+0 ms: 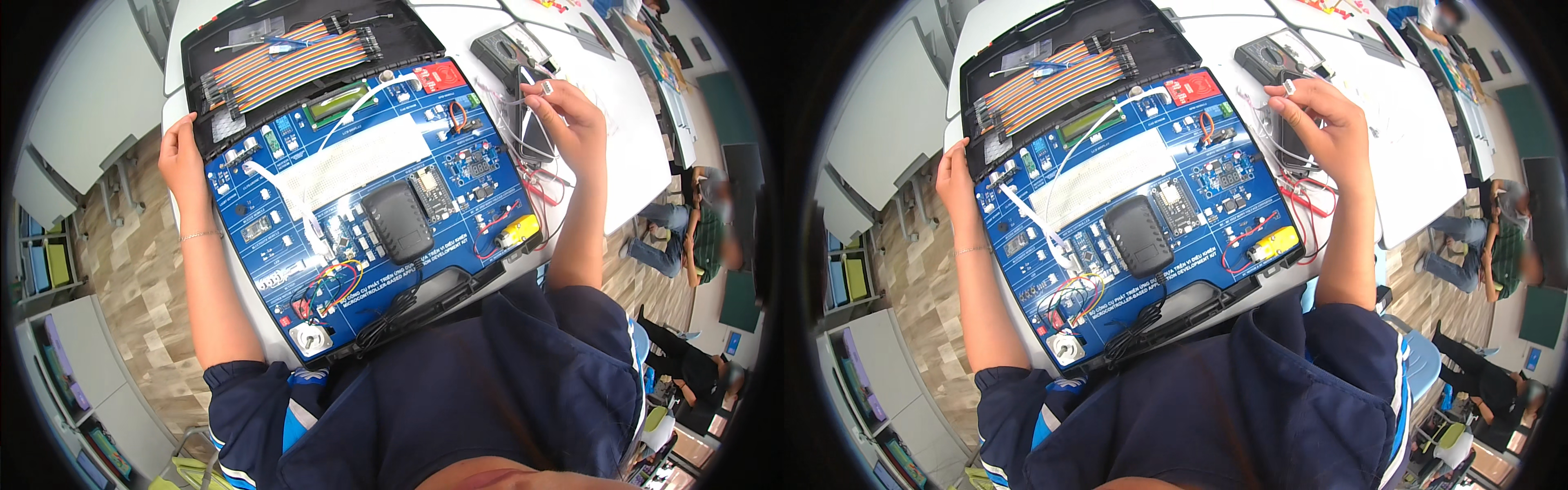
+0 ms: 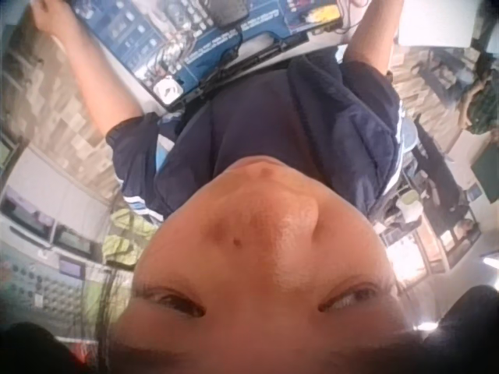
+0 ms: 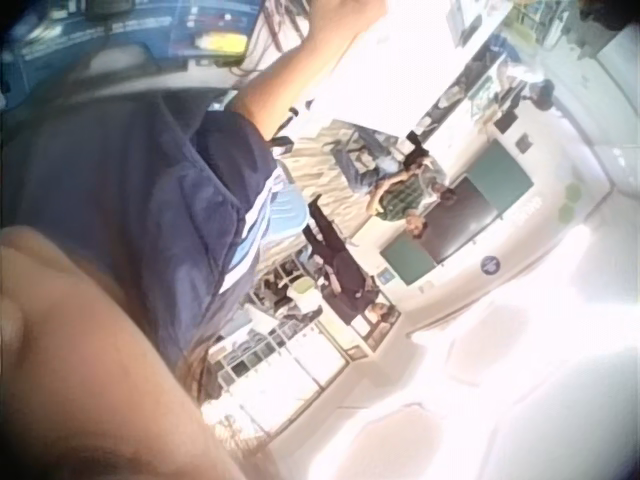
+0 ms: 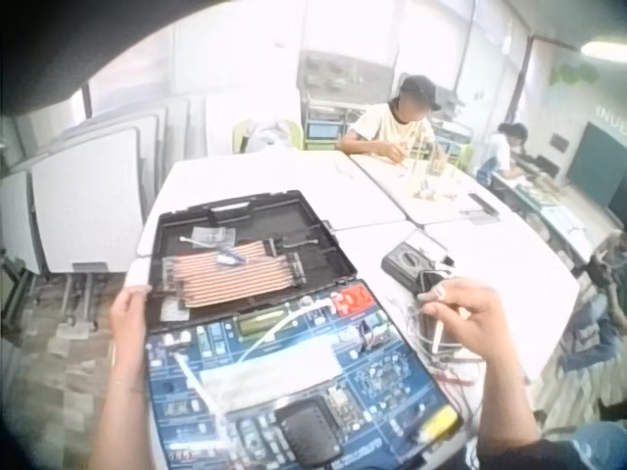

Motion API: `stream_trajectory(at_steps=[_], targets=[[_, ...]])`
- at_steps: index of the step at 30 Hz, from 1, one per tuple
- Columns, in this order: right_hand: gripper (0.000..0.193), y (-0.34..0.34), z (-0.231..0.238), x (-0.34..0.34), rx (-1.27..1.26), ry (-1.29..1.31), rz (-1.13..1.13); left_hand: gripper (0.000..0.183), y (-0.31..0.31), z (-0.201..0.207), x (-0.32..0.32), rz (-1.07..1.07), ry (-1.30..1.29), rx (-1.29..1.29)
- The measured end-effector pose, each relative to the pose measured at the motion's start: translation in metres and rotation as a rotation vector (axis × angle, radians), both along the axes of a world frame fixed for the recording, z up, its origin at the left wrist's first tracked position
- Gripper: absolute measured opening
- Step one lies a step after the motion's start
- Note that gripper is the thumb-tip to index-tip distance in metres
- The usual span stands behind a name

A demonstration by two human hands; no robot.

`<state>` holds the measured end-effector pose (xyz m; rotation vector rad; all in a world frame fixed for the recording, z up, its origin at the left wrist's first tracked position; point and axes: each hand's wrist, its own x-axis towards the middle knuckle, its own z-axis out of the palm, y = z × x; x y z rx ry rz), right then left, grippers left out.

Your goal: The person connects white ribbon cables to a blue microcontroller development board, aligning and inserting the connectors into the board's headers. The person also handles a small white component and adjusts existing wires on the board.

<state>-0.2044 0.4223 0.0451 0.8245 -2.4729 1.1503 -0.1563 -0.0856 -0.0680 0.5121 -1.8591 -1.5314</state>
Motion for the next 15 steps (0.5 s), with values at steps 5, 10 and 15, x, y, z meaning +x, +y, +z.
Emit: stream_trajectory(at_steps=[5, 10, 15], targets=[[0.020, -0.035, 0.014, 0.014, 0.017, 0.351, 0.069, 0.025, 0.003, 0.002, 0.001, 0.010, -0.008, -0.006], [0.026, -0.041, 0.009, 0.014, 0.005, 0.547, -0.062, 0.024, 0.000, 0.000, 0.003, 0.006, 0.029, -0.022], [0.039, -0.036, -0.009, 0.006, -0.083, 0.653, -0.273, 0.022, 0.004, 0.005, 0.004, 0.048, 0.004, -0.090]])
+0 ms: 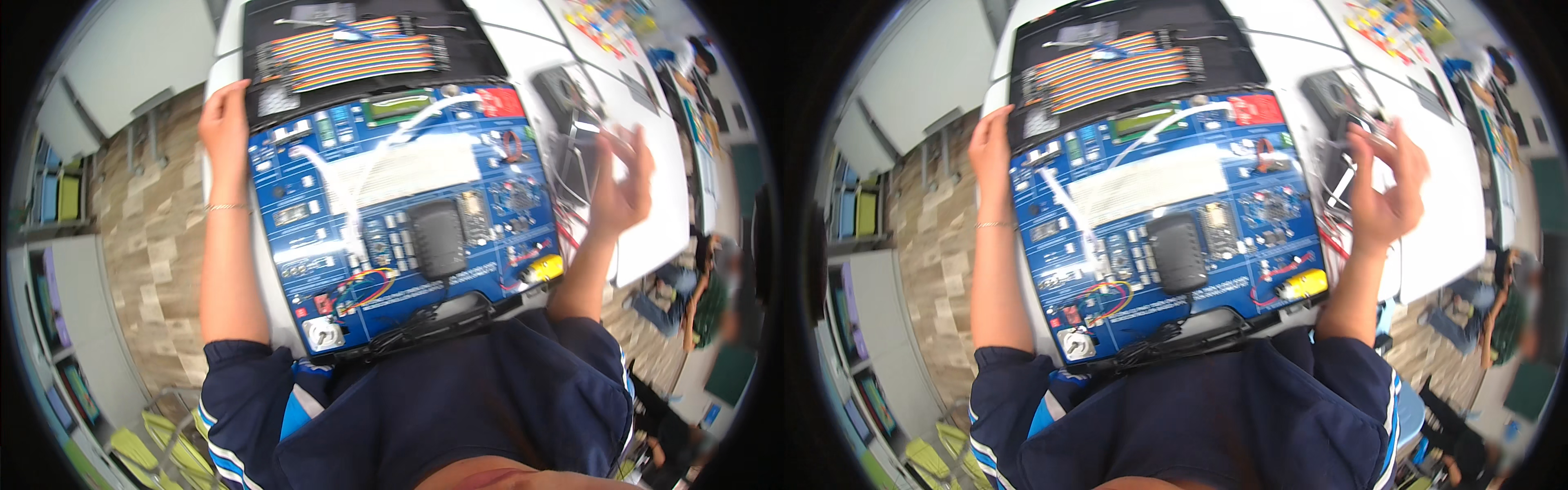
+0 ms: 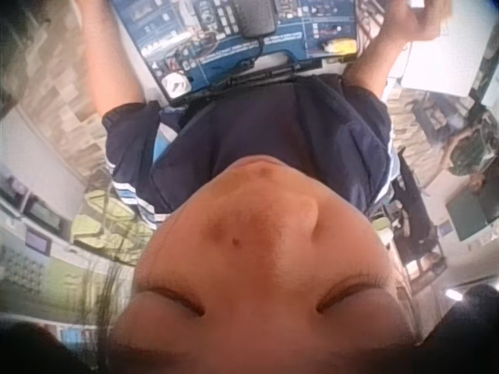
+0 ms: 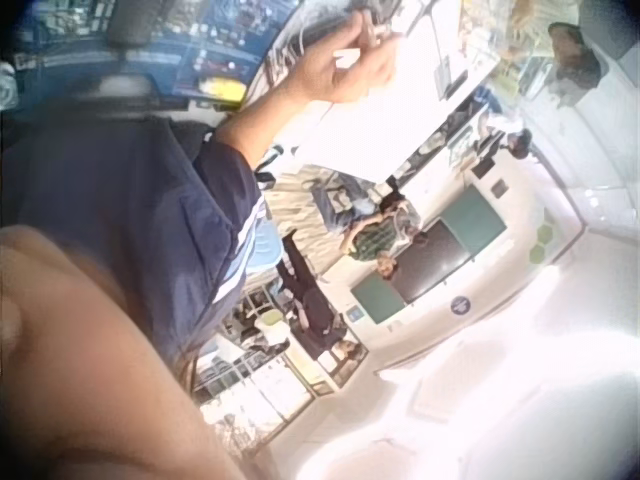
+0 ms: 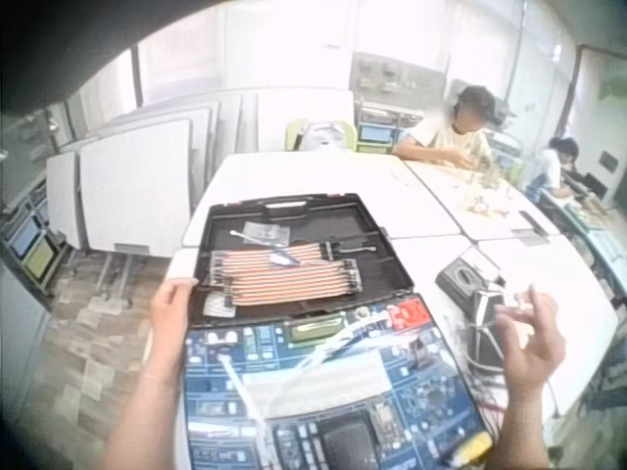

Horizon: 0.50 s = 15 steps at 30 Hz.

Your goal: The person connects white ribbon cables to a blue microcontroller development board, aligning and inserting the connectors into the board's headers. The person also handles a small white component and adjusts existing wires on the board.

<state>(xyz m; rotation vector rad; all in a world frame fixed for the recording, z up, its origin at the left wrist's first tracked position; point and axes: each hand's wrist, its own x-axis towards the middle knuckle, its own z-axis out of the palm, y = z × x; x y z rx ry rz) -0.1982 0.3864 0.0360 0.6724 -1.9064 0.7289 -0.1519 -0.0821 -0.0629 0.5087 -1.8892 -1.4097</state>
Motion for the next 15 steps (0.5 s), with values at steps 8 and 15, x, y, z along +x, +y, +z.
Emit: stream_trajectory(at_steps=[8, 15], targets=[[0.036, 0.036, -0.021, -0.010, -0.195, 0.056, 0.004, 0.018, 0.009, -0.005, -0.002, -0.043, 0.108, 0.099], [0.031, 0.018, -0.015, -0.015, -0.526, 0.152, -0.043, 0.020, 0.014, 0.005, 0.002, -0.021, 0.069, 0.100]])
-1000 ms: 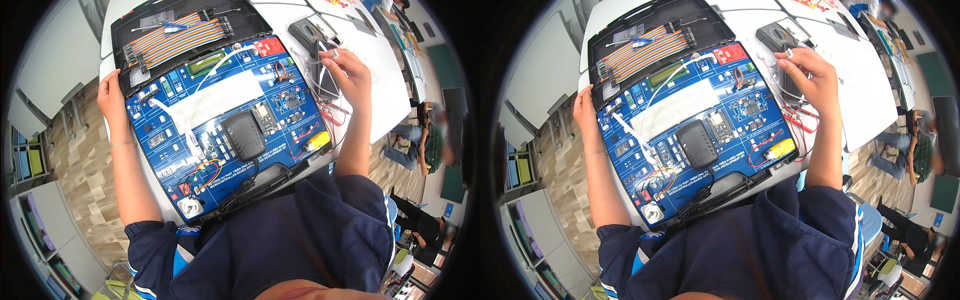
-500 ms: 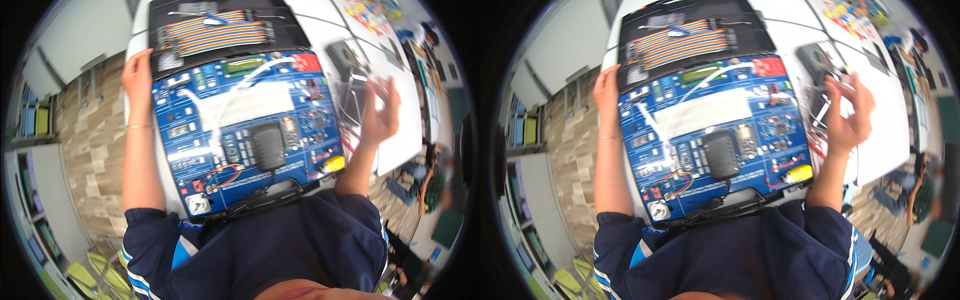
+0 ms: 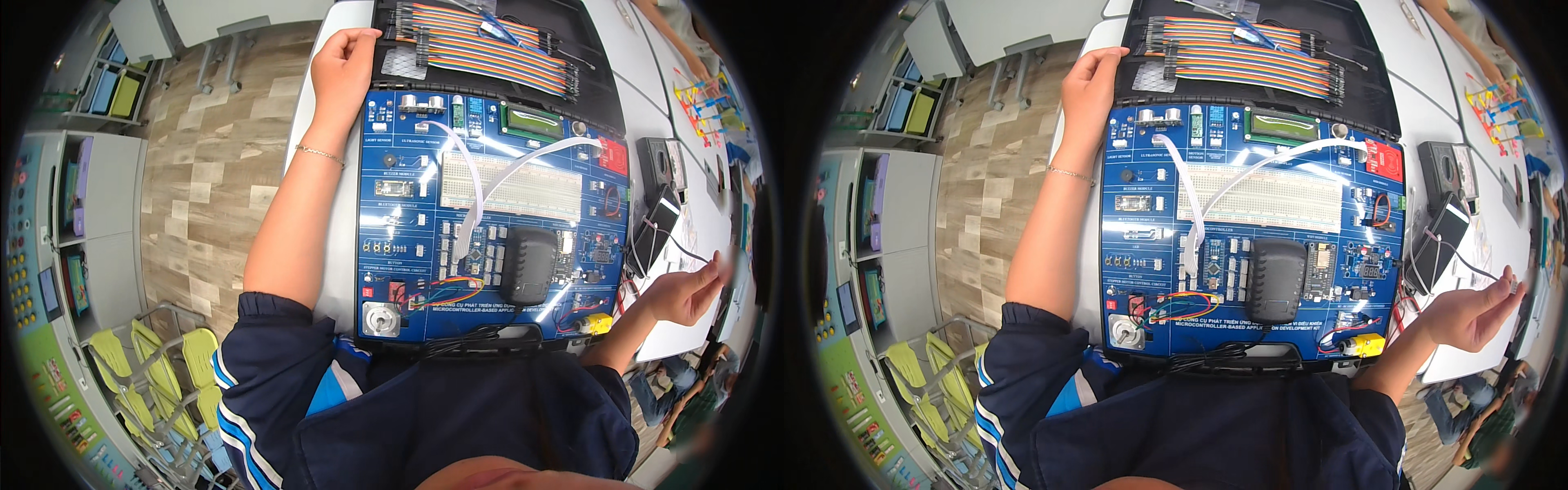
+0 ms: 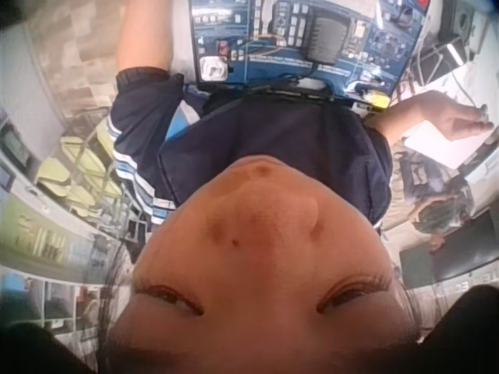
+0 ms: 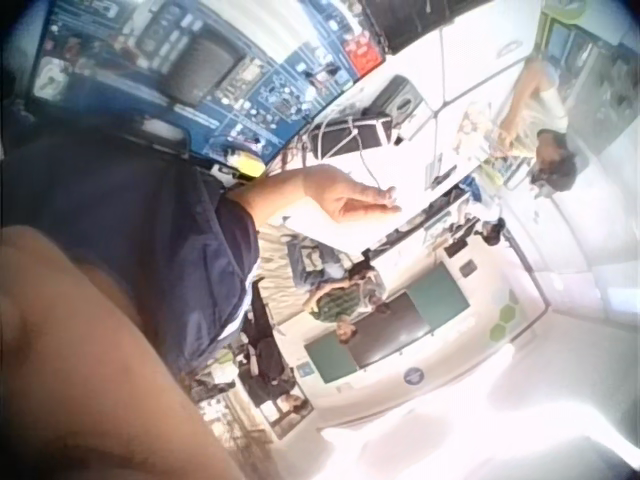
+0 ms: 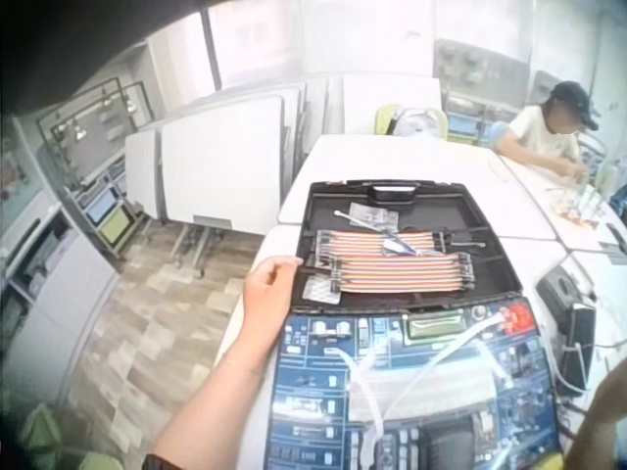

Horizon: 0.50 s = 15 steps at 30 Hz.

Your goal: The person connects white ribbon cables to a blue microcontroller development board, aligning and inserting the connectors into the board's headers. The person also handles a small white component and adjusts existing wires on the board.

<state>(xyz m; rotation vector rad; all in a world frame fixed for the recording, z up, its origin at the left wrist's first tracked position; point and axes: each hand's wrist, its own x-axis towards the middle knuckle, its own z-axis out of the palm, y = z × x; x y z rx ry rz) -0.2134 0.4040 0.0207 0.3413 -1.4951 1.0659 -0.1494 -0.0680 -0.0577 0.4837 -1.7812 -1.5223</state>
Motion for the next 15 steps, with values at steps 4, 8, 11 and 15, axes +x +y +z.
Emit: stream_trajectory(at_steps=[4, 8, 11, 15], targets=[[0.031, -0.004, 0.004, -0.001, -0.106, 0.000, -0.002, 0.021, 0.000, 0.000, 0.000, -0.004, -0.004, -0.022], [0.027, 0.015, 0.000, -0.007, -0.068, 0.008, 0.019, 0.021, -0.002, -0.001, -0.002, -0.005, -0.001, -0.018], [0.021, 0.017, -0.002, -0.008, -0.094, 0.019, 0.162, 0.021, -0.001, -0.001, -0.001, -0.005, 0.003, -0.018], [0.015, 0.015, 0.000, -0.005, -0.229, -0.031, 0.363, 0.021, -0.002, -0.004, -0.003, -0.004, 0.020, -0.022]])
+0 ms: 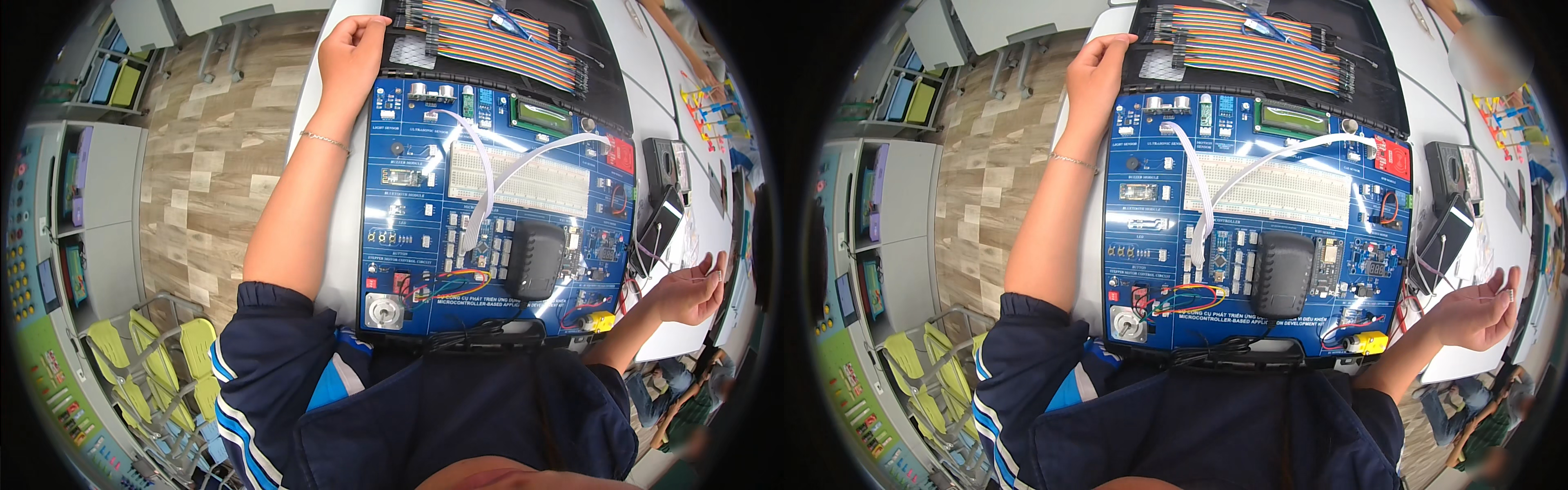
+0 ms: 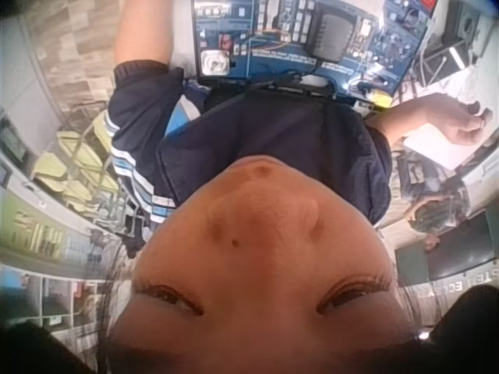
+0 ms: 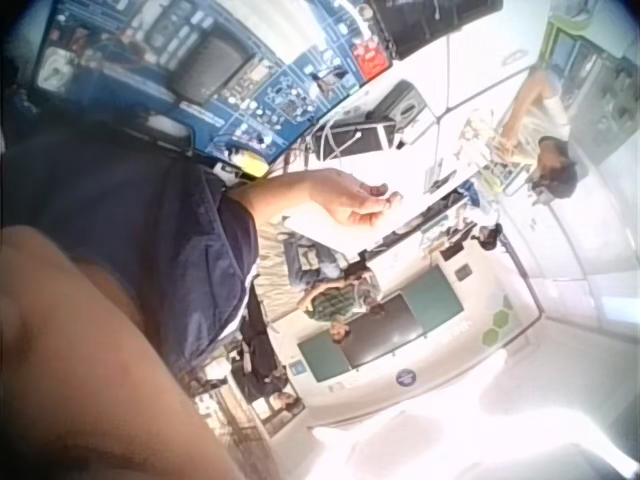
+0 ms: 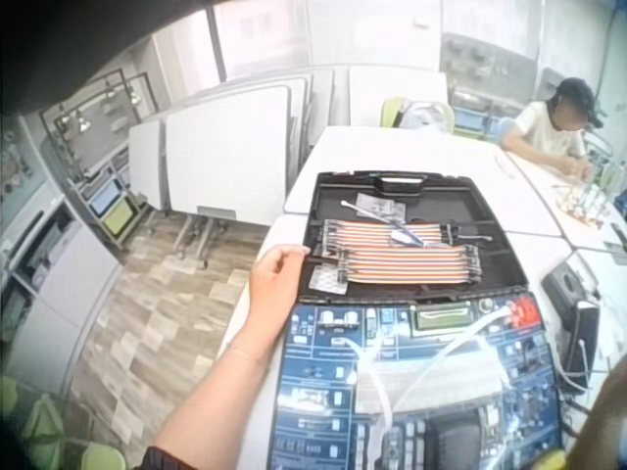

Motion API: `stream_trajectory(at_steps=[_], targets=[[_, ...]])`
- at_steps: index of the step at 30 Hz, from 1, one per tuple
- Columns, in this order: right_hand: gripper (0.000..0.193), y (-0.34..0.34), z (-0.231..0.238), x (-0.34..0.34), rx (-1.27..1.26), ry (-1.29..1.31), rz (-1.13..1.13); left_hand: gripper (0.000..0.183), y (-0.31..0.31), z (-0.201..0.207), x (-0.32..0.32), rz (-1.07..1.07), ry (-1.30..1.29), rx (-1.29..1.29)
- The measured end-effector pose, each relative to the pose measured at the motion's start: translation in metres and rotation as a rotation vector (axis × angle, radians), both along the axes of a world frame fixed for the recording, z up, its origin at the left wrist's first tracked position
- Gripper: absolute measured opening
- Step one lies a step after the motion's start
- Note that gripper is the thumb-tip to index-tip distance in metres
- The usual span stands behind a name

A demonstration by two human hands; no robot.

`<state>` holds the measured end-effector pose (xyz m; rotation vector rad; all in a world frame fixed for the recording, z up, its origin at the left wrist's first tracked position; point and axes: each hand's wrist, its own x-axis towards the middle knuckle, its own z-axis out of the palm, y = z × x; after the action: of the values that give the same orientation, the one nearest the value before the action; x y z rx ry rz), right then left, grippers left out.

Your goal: The person connects white ribbon cables to a blue microcontroller development board, aligning and inserting the connectors into the board's headers. The person also handles a small white component and adjusts existing wires on the board.

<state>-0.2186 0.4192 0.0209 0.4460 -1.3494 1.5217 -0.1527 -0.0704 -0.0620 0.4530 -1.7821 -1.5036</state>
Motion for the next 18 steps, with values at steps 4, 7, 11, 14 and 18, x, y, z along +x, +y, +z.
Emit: stream_trajectory(at_steps=[4, 7, 11, 14, 18], targets=[[0.013, 0.021, -0.001, -0.005, 0.025, -0.309, 0.111, 0.021, -0.001, -0.002, 0.000, 0.005, -0.036, 0.027], [0.019, 0.015, 0.012, -0.008, 0.004, -0.458, 0.354, 0.023, 0.000, 0.004, 0.004, -0.001, -0.097, 0.017], [0.022, -0.031, 0.048, 0.015, 0.441, -0.455, 0.492, 0.024, 0.001, 0.001, -0.001, -0.009, -0.068, 0.029], [0.022, -0.081, 0.081, 0.026, 0.986, -0.216, 0.334, 0.021, 0.003, 0.002, 0.000, 0.017, -0.057, 0.024], [0.019, -0.159, 0.106, 0.027, 1.247, -0.186, 0.626, 0.020, -0.002, -0.001, 0.002, 0.049, -0.046, -0.015]])
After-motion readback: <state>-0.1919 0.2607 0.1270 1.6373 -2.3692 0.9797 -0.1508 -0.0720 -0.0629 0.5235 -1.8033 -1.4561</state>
